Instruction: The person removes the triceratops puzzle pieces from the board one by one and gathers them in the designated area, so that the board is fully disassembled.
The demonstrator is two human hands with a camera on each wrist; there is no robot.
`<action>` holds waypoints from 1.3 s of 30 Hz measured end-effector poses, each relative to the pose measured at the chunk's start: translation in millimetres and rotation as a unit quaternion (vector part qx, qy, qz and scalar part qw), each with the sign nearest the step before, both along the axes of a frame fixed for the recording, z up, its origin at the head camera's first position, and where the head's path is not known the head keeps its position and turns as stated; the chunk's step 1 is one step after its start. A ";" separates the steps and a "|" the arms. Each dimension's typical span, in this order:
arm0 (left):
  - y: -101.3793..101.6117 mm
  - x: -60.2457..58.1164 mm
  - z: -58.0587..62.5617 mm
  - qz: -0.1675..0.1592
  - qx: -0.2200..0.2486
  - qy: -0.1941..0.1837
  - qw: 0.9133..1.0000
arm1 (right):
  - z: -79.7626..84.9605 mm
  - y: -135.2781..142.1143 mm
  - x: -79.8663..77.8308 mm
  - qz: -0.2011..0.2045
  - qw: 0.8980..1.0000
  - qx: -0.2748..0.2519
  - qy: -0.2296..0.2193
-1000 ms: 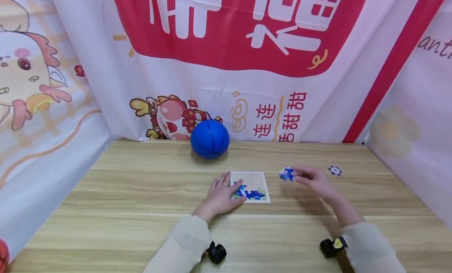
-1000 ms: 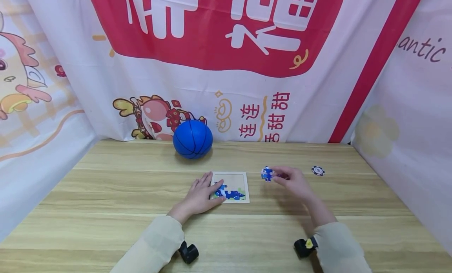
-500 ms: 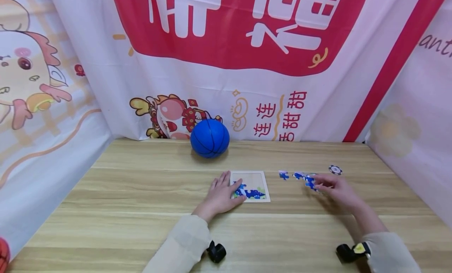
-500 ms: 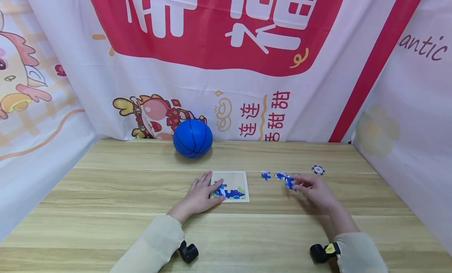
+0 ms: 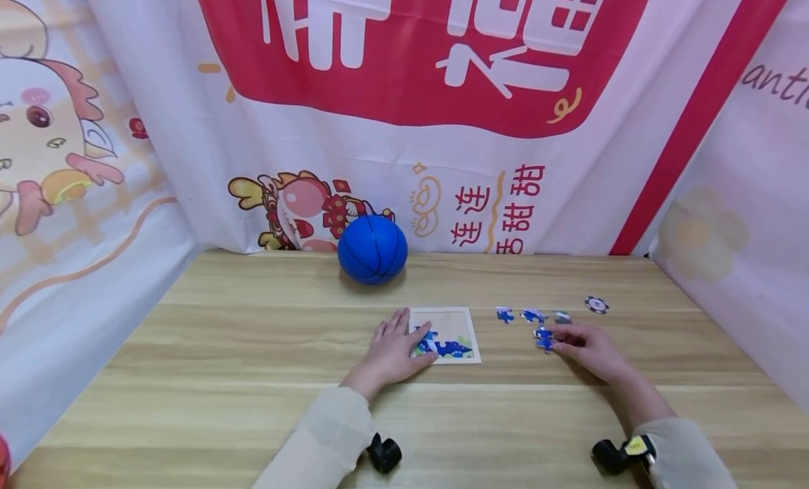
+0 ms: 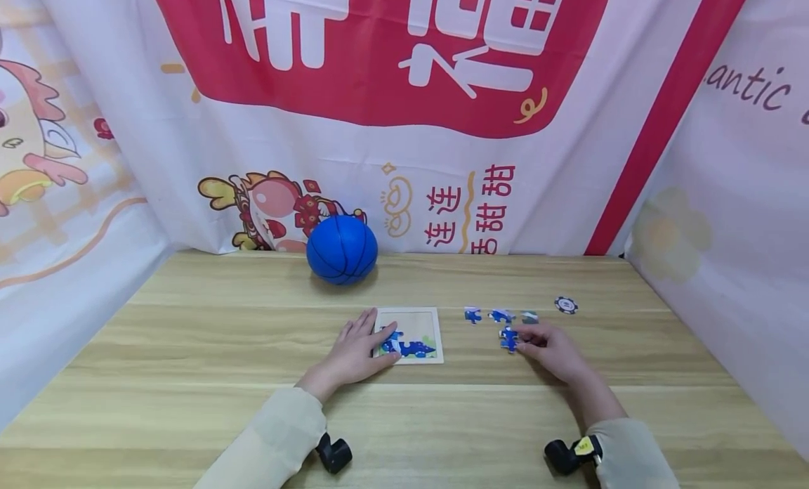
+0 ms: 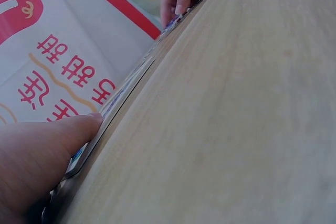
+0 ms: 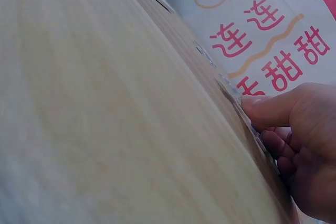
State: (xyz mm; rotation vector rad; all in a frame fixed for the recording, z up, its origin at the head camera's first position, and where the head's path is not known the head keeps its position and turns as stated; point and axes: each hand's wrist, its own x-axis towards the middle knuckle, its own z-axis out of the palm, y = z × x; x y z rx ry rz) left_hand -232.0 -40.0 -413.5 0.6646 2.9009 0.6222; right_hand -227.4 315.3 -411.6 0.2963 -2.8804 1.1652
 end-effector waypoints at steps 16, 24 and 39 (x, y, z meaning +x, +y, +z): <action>-0.4 0.7 -1.9 0.001 0.004 0.001 1.000 | 1.4 -10.3 -1.4 0.002 0.998 0.052 0.016; -1.2 0.2 -2.3 0.001 0.001 0.003 1.000 | 2.4 -10.0 -2.5 -0.006 0.998 0.056 -0.005; -2.4 0.3 -1.4 -0.001 -0.005 0.001 1.000 | 29.9 -15.1 -0.3 0.002 0.999 0.015 -0.052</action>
